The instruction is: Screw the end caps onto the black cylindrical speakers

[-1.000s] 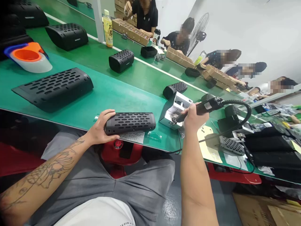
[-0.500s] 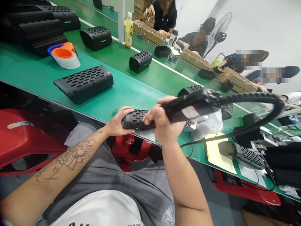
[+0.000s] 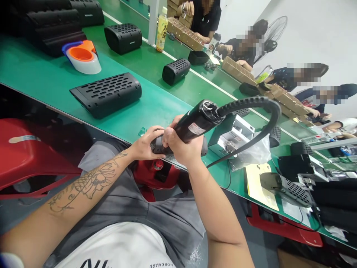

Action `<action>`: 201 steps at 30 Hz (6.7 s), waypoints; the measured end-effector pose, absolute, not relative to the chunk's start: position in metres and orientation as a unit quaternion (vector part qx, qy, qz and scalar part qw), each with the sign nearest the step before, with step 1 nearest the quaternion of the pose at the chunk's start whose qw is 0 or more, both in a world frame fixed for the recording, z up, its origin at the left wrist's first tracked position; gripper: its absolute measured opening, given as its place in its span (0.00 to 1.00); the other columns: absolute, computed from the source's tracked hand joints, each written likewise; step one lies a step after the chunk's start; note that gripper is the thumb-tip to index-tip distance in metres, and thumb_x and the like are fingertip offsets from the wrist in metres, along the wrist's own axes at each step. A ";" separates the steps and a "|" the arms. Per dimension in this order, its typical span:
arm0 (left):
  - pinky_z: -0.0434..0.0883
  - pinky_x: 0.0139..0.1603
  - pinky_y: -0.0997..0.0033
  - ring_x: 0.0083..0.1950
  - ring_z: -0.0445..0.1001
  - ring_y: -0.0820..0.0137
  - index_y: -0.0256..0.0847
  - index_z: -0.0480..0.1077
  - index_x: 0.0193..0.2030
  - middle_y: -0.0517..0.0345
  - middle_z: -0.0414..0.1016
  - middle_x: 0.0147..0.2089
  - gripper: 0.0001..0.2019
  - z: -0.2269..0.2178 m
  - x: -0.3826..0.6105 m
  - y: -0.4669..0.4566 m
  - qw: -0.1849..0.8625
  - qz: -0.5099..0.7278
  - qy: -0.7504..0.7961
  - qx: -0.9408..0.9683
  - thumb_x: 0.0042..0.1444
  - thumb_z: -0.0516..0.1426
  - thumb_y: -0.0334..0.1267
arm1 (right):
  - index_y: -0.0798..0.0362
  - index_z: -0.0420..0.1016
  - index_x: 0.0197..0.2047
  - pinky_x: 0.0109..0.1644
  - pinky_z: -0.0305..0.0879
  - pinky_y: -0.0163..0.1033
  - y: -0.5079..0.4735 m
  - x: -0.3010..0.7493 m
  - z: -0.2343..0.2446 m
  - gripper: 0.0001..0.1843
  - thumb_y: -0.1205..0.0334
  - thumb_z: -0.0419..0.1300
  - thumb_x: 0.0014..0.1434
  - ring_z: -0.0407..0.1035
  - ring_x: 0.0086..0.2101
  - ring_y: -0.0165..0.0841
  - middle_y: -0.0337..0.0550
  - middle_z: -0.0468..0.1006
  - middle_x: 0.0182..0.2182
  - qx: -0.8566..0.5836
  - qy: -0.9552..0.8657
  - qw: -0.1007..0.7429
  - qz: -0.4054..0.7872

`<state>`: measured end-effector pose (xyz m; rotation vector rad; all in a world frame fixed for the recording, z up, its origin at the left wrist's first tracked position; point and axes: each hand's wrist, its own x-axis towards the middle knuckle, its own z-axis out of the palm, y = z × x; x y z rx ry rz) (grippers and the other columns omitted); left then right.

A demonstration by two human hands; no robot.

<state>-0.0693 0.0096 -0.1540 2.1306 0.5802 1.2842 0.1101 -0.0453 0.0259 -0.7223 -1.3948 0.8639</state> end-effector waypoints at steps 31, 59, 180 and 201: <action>0.85 0.81 0.24 0.82 0.80 0.27 0.48 0.62 0.94 0.25 0.71 0.84 0.57 -0.169 -0.038 -0.095 0.066 0.517 0.424 0.741 0.68 0.81 0.57 | 0.41 0.80 0.54 0.27 0.80 0.42 -0.049 0.177 0.048 0.28 0.32 0.83 0.70 0.72 0.19 0.32 0.22 0.73 0.23 -0.366 -0.567 0.696 0.246; 0.73 0.69 0.43 0.68 0.85 0.32 0.46 0.67 0.96 0.31 0.87 0.73 0.60 -0.027 0.003 0.015 0.048 0.058 0.332 0.940 0.60 0.81 0.54 | 0.41 0.80 0.46 0.23 0.76 0.40 -0.080 0.253 0.042 0.25 0.38 0.87 0.68 0.70 0.17 0.31 0.24 0.74 0.22 -0.341 -0.551 0.727 0.227; 0.85 0.69 0.56 0.77 0.89 0.43 0.59 0.87 0.82 0.52 0.91 0.80 0.39 0.013 -0.015 0.059 0.280 -0.066 0.447 0.847 0.75 0.55 0.71 | 0.42 0.80 0.40 0.23 0.73 0.46 -0.033 0.359 0.010 0.29 0.33 0.88 0.59 0.68 0.18 0.35 0.27 0.73 0.20 -0.493 -0.446 0.746 0.029; 0.85 0.56 0.56 0.61 0.94 0.46 0.50 0.94 0.63 0.51 0.98 0.62 0.25 0.006 -0.022 0.063 0.355 0.023 0.368 0.859 0.68 0.64 0.57 | 0.32 0.80 0.52 0.28 0.79 0.49 -0.038 0.114 0.028 0.33 0.12 0.70 0.71 0.68 0.19 0.38 0.27 0.63 0.24 -0.322 -0.609 0.675 0.267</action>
